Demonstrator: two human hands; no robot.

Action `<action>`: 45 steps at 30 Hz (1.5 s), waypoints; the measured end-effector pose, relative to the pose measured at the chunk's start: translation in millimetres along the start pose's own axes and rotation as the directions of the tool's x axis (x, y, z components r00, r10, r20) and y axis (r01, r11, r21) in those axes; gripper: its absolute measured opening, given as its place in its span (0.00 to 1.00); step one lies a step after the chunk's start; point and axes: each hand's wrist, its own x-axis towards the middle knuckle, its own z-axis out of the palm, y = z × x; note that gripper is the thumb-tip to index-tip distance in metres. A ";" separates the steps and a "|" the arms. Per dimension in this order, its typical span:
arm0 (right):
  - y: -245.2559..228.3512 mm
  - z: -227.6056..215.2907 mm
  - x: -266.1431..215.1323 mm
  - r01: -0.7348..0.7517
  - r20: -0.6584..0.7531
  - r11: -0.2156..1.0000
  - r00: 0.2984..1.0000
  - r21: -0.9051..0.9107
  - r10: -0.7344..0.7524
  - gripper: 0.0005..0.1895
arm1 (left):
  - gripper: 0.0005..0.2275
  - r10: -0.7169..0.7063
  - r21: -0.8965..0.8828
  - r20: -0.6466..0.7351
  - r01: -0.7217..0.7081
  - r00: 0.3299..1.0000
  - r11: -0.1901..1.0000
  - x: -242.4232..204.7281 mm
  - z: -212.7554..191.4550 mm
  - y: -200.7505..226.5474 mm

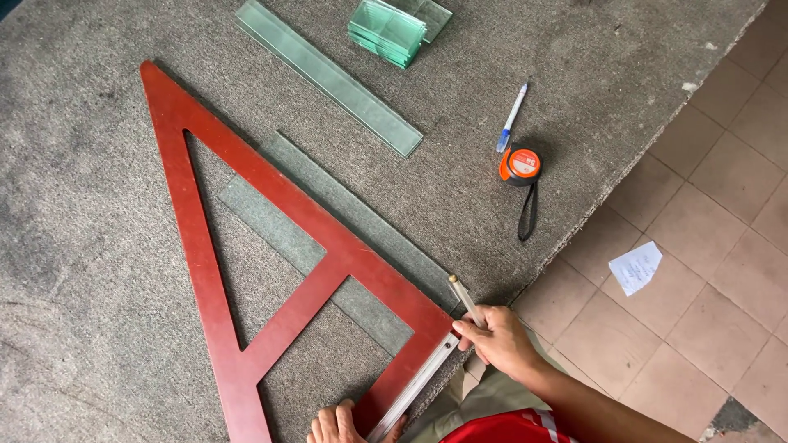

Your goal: Measure glass panes using a tape measure and mark cut lines with a pen and a glass cutter.

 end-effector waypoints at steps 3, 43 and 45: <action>-0.2 1.2 -0.7 -0.010 -0.007 1.000 1.000 0.025 0.010 0.12 | 0.43 0.017 -0.011 -0.020 -0.017 1.000 1.000 -1.7 6.4 -2.3; -25.4 -10.8 -8.6 -0.004 -0.053 1.000 0.999 -0.025 0.003 0.18 | 0.46 0.047 -0.127 -0.164 -0.069 0.985 0.990 92.5 -85.6 82.8; -30.1 -22.8 -4.9 0.152 -0.092 0.988 0.984 0.011 -0.150 0.18 | 0.47 0.030 -0.123 -0.118 -0.045 0.993 0.991 124.8 -93.3 93.8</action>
